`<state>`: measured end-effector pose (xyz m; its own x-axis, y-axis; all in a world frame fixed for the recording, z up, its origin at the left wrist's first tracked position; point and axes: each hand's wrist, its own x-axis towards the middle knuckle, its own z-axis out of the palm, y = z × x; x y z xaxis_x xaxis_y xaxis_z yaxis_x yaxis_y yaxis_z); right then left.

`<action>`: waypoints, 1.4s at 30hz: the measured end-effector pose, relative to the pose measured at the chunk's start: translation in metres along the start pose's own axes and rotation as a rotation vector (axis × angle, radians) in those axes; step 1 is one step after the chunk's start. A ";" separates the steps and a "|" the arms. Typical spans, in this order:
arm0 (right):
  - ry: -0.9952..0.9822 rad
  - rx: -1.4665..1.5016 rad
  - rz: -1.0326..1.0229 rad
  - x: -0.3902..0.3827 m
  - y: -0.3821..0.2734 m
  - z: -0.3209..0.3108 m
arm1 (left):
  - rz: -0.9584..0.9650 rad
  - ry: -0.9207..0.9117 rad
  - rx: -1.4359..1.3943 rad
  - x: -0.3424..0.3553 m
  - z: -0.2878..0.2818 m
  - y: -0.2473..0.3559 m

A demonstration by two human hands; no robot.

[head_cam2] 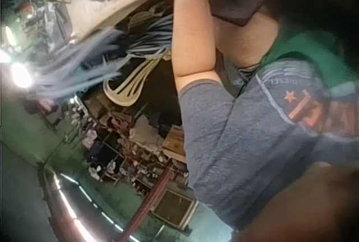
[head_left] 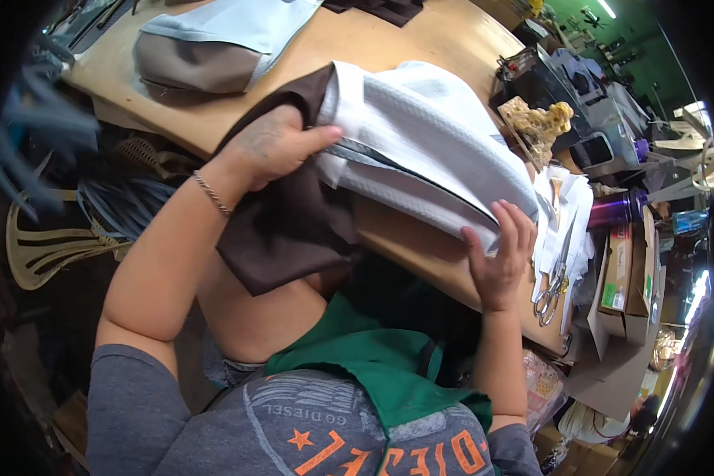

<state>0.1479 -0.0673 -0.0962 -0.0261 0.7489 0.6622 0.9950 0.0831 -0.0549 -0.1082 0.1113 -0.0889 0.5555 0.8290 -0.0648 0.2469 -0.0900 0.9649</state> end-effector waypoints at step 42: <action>-0.059 -0.208 -0.143 0.070 0.003 -0.047 | 0.642 0.522 0.229 -0.006 -0.008 0.032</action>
<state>0.1535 -0.0454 -0.0151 -0.1676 0.7770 0.6068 0.9790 0.0588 0.1952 -0.1102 0.1074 -0.0555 0.2193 0.7221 0.6561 0.1951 -0.6913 0.6957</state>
